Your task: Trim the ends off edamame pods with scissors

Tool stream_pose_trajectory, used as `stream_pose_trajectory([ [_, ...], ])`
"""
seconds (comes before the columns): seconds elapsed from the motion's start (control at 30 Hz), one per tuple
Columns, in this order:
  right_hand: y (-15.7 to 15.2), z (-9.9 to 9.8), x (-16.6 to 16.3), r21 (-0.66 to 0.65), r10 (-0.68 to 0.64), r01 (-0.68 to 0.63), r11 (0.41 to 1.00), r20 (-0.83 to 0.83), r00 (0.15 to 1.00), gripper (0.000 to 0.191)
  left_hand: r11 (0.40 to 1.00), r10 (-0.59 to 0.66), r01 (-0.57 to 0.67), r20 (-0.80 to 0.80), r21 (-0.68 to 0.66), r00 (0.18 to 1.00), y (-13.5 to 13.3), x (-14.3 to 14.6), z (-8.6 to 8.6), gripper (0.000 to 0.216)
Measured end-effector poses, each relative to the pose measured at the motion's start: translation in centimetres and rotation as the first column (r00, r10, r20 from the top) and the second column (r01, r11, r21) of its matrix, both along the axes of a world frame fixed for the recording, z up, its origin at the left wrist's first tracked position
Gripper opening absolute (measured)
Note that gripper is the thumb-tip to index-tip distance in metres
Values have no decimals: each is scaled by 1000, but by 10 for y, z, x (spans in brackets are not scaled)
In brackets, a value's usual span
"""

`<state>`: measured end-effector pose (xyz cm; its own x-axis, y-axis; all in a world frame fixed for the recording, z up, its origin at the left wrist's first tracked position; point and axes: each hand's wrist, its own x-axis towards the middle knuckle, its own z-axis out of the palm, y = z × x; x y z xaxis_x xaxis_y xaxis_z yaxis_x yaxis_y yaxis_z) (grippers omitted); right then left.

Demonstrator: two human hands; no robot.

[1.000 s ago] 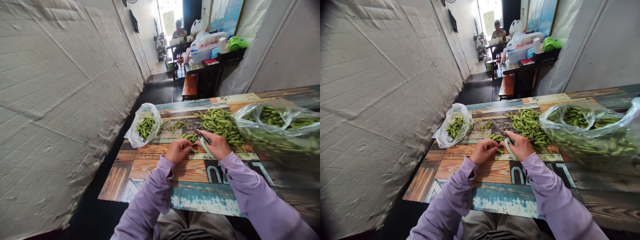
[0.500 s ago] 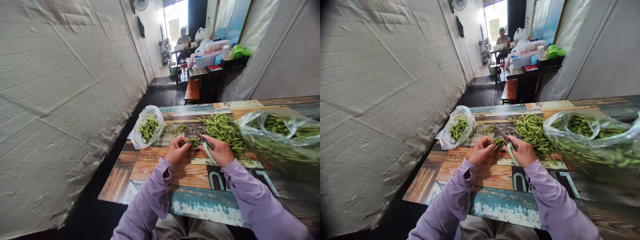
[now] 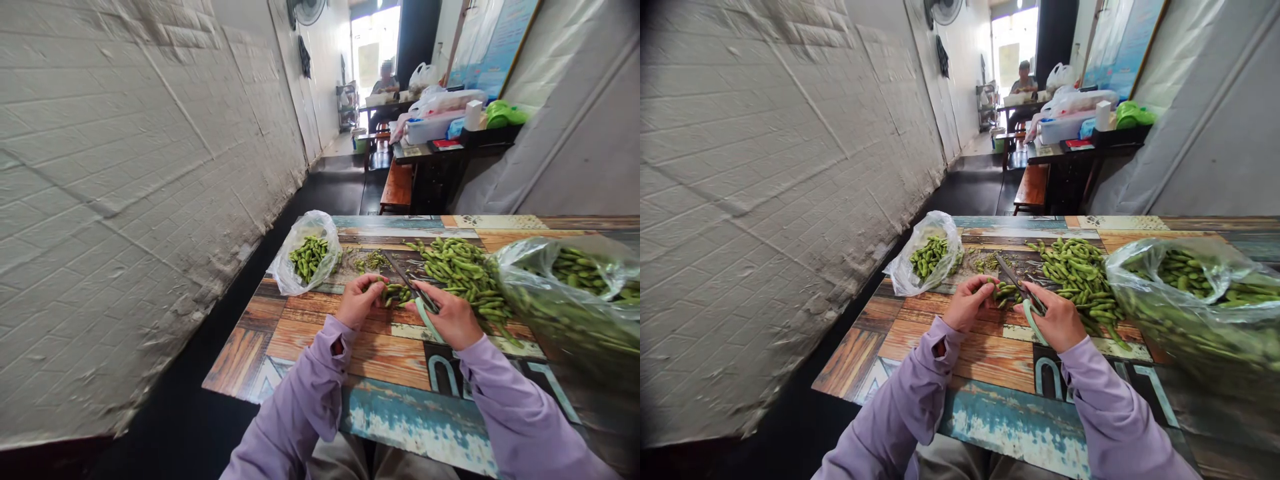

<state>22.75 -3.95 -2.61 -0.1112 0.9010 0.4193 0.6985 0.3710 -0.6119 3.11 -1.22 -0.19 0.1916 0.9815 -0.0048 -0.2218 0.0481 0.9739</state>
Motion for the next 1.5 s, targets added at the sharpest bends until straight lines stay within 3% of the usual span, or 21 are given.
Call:
stream_pose_trajectory([
  [0.17, -2, 2, -1, 6, 25, -25, 1000, 37, 999, 44, 996, 80, -80, 4, -47, 997, 1, 0, -1, 35],
  [0.5, -2, 2, -5, -54, 133, -131, 990, 45, 990, 49, 1000, 7, -6, -16, 29, 1000, -1, 0, 4, 34],
  [1.23, -1, -2, -2, -33, 168, -166, 986, 86, 982, 45, 993, 18, 2, -163, 121, 986, -1, 0, -2, 25],
  [1.4, -1, 0, -5, -9, 161, -161, 987, 27, 987, 40, 991, 27, -4, -171, 136, 985, 1, -1, -5, 23],
  [1.5, -1, 2, -7, -49, 87, -89, 995, -35, 996, 40, 978, 105, -67, -193, 196, 975, 2, -2, -5, 20],
])
